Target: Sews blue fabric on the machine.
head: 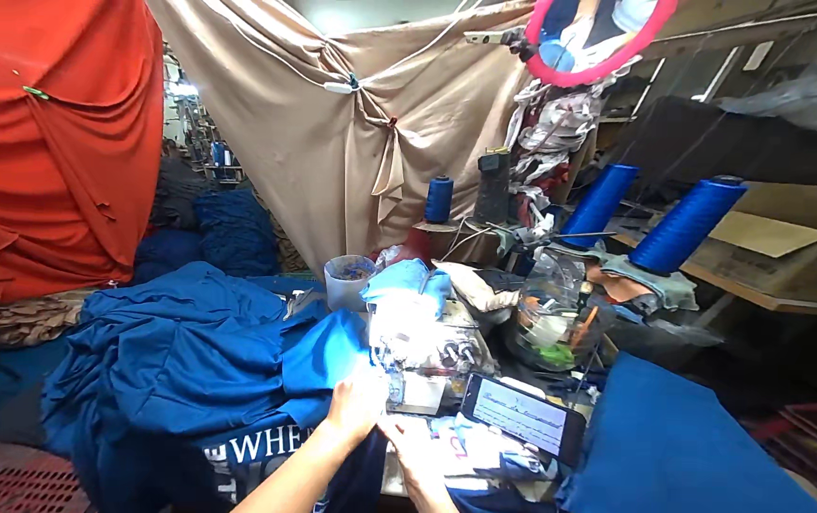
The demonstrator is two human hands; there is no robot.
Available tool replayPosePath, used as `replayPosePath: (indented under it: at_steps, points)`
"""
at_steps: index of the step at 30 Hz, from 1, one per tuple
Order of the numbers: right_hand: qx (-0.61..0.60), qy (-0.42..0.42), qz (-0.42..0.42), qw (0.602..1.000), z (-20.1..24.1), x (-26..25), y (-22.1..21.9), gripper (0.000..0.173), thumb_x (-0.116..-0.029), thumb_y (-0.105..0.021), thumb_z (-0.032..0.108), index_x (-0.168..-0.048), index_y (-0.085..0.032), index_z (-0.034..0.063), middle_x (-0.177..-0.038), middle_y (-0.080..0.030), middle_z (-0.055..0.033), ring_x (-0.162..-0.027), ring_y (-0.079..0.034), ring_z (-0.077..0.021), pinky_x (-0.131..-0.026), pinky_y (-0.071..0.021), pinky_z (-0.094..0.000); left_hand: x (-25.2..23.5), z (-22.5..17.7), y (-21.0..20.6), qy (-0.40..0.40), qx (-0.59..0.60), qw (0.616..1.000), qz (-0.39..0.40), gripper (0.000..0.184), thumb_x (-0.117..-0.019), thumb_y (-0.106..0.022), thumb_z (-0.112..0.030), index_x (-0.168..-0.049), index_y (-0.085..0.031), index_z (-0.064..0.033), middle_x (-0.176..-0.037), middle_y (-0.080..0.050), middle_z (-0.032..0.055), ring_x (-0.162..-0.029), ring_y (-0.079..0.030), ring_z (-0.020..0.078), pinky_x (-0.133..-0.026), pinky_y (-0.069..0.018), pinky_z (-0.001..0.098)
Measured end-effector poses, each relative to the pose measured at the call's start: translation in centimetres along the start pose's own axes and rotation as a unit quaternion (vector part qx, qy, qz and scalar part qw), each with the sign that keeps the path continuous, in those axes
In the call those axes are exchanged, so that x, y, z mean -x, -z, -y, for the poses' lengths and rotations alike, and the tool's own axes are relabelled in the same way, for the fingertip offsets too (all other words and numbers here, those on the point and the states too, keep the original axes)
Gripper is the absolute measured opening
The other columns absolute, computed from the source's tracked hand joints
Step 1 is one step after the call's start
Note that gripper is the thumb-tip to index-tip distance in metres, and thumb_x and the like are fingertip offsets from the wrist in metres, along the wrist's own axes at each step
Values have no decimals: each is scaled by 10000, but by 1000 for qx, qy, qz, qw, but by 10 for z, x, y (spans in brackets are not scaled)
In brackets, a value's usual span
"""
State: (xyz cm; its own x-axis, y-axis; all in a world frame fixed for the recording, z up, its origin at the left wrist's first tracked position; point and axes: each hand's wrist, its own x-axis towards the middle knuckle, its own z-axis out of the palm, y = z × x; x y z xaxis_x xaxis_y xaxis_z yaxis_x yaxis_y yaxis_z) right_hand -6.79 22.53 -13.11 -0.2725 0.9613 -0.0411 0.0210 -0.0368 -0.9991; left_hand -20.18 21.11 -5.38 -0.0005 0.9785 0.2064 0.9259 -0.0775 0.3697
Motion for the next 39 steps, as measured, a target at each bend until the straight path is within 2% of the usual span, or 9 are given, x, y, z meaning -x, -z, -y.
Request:
replayPosePath:
  at_steps: [2,9,11,13,15,18,25,32,39]
  points:
    - [20,-8,-14,1000,11,-8,-2,161,-968,-688,126,-875,-724,0,-734,-642,-14,-645,-557,-50,-633,-475,-253,-19,-5,14,56,15,994,90,390,-1072,-463,-300,-1258,-699,-51,-1344,-642,181,-1307,-575,345,-1091,-436,539]
    - [38,17,-26,999,7,16,5,197,-991,-649,137,-923,-731,-28,-828,-687,-73,-784,-625,-107,-776,-526,-332,7,18,35,41,10,997,70,350,-986,-629,-320,-1244,-721,-104,-1288,-688,137,-1247,-626,322,-1027,-489,552]
    - [25,24,-36,999,1,30,8,166,-974,-664,110,-920,-740,-28,-812,-697,-55,-752,-621,-68,-738,-517,-278,31,38,37,41,-24,998,52,371,-984,-653,-322,-1235,-712,-56,-1234,-691,181,-1216,-628,369,-998,-498,566]
    - [10,30,-44,999,-4,39,11,140,-955,-677,86,-901,-739,-28,-771,-691,-37,-698,-612,-41,-686,-513,-236,54,67,23,-22,-39,998,-55,303,-956,-677,-285,-1078,-757,-20,-1057,-741,179,-1067,-687,387,-926,-531,566]
    - [-8,29,-48,998,-7,44,12,116,-939,-689,77,-898,-735,-22,-742,-686,-25,-659,-615,-39,-637,-516,-219,68,81,4,-95,-35,974,-202,222,-916,-695,-273,-907,-781,-69,-902,-759,92,-907,-719,307,-809,-569,502]
    - [-56,12,-28,998,-4,49,8,78,-938,-687,50,-945,-704,-26,-784,-687,-39,-665,-637,-68,-619,-543,-226,82,62,-12,-131,14,947,-293,176,-926,-698,-285,-904,-812,-153,-890,-770,7,-893,-715,205,-818,-572,416]
    - [-88,10,-8,996,-4,55,4,74,-901,-704,62,-840,-705,20,-768,-680,-13,-718,-641,-70,-678,-541,-237,90,38,-49,-186,23,941,-281,148,-940,-676,-256,-957,-810,-196,-869,-731,4,-866,-679,184,-769,-548,352]
    - [-133,-2,30,991,-1,60,5,70,-920,-667,31,-872,-703,-6,-763,-704,-45,-707,-671,-99,-668,-565,-252,94,42,-54,-167,120,928,-310,94,-929,-711,-257,-939,-790,-207,-916,-744,-33,-932,-665,114,-863,-526,297]
    - [-136,-6,39,990,3,63,7,100,-920,-620,16,-856,-695,3,-760,-707,-37,-720,-681,-107,-702,-574,-267,94,36,-59,-198,105,926,-304,107,-927,-713,-239,-956,-809,-200,-887,-723,-11,-900,-649,123,-839,-522,264]
